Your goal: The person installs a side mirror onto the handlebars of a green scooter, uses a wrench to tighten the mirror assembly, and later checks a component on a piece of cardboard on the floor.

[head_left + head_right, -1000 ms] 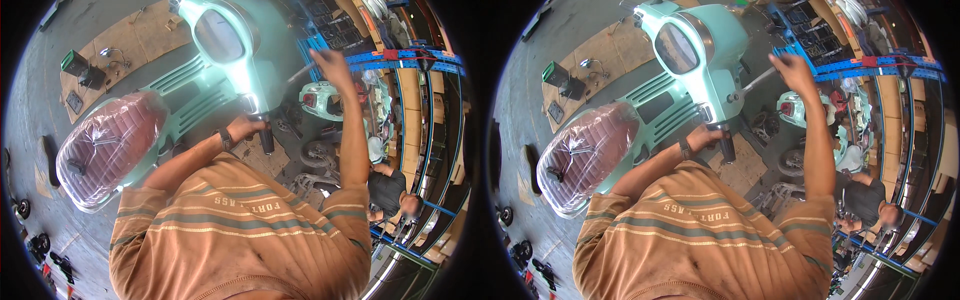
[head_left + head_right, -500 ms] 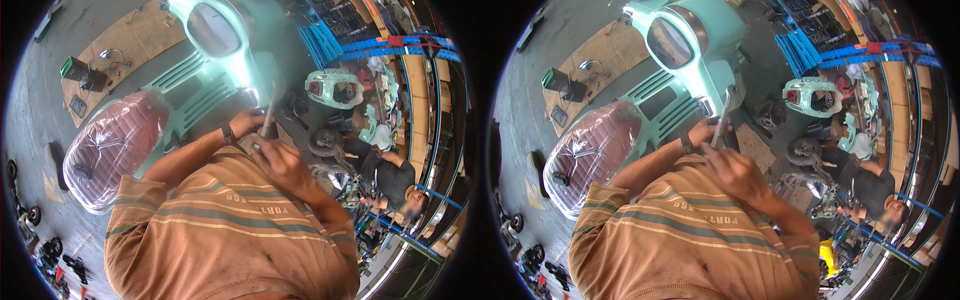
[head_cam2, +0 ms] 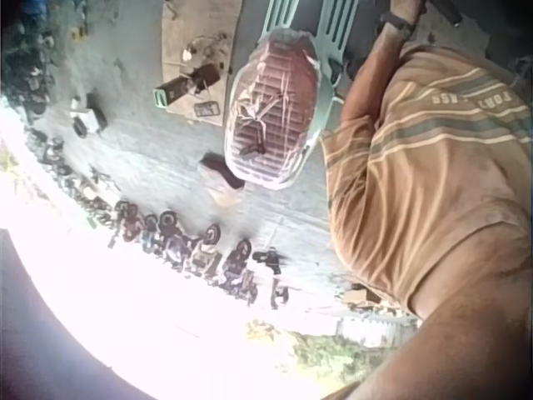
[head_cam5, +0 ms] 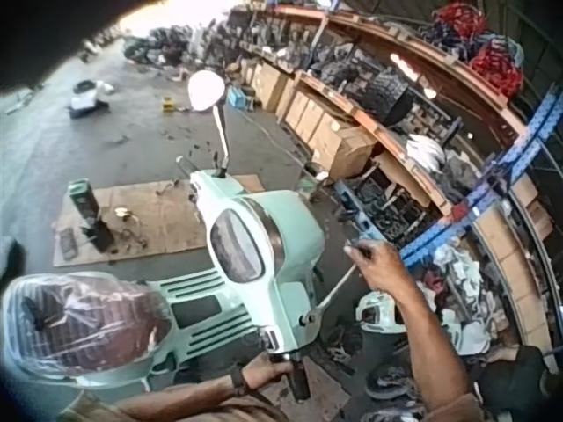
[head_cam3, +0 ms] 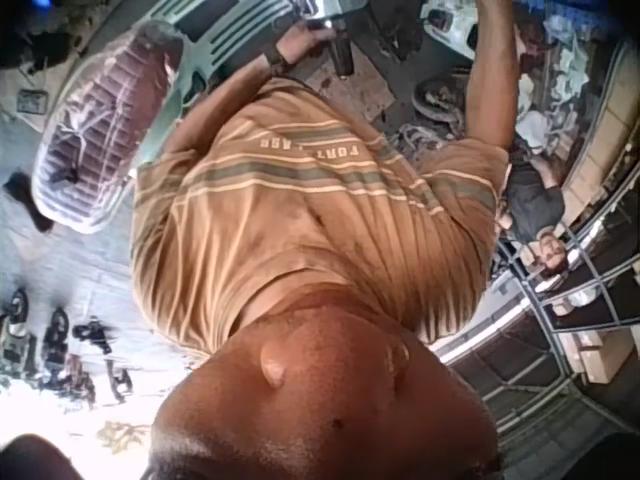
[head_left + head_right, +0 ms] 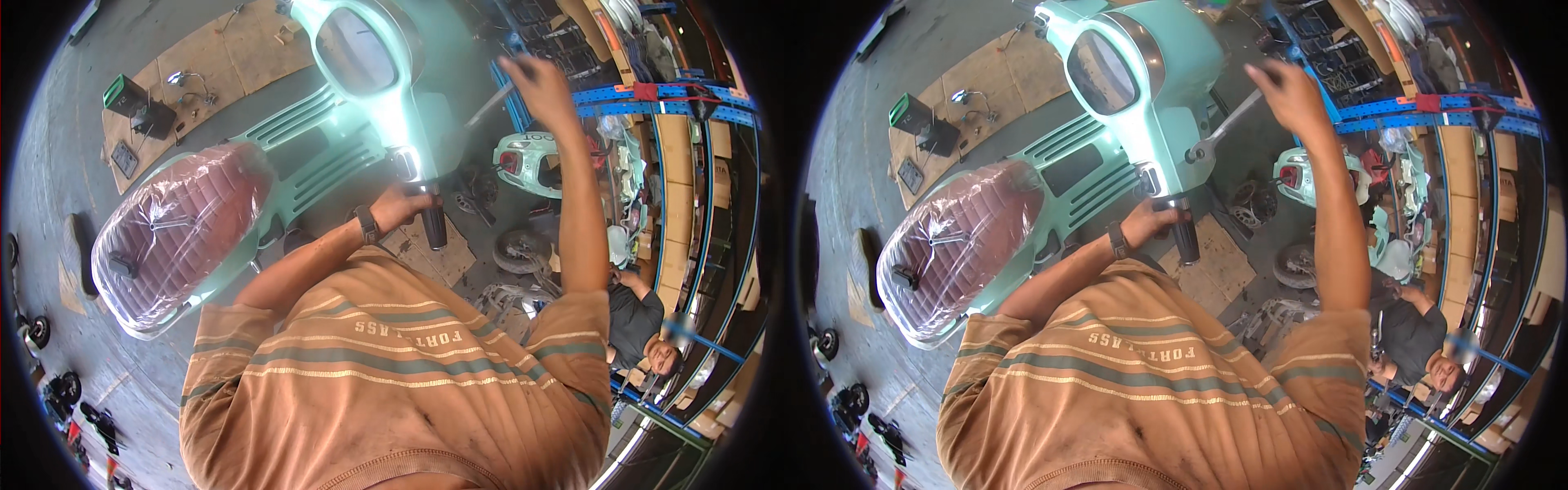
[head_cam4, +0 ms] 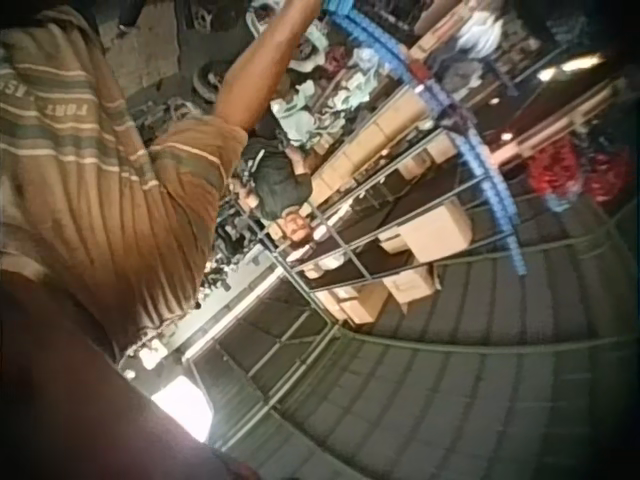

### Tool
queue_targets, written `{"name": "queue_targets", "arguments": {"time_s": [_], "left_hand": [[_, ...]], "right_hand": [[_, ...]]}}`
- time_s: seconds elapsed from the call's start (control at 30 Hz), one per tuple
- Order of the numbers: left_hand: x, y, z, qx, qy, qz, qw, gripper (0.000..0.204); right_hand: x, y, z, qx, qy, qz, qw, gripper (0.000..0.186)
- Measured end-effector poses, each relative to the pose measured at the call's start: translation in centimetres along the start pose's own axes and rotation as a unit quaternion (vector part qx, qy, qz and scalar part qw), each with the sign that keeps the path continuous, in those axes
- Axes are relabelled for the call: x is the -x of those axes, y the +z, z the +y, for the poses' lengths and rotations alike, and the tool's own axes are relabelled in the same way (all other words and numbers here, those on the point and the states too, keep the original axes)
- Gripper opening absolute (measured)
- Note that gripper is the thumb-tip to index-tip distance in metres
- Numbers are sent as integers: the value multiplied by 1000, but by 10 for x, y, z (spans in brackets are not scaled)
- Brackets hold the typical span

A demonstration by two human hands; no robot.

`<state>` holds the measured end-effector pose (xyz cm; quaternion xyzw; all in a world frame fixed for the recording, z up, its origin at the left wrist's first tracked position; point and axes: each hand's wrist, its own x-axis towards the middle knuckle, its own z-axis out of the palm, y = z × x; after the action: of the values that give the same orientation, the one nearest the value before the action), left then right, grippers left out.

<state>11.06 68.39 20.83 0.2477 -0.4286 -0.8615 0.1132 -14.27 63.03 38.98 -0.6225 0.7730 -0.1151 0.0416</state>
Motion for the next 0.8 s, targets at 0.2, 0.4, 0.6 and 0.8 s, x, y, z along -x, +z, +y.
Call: {"name": "queue_targets", "arguments": {"time_s": [0.2, 0.4, 0.6, 0.8], "left_hand": [[-4, -6, -6, 12, -15, -6, 1000, 38], [-6, -5, -8, -7, -33, -28, 999, 34], [-6, -3, -2, -85, 88, -49, 991, 29], [-2, 2, -1, -26, 6, 20, 999, 34]], "right_hand": [[149, 24, 9, 3, 51, 0, 999, 28], [238, 66, -93, -120, -25, 93, 988, 41], [174, 51, -141, -12, -278, 10, 960, 45], [27, 22, -148, 8, -344, 127, 930, 17]]}}
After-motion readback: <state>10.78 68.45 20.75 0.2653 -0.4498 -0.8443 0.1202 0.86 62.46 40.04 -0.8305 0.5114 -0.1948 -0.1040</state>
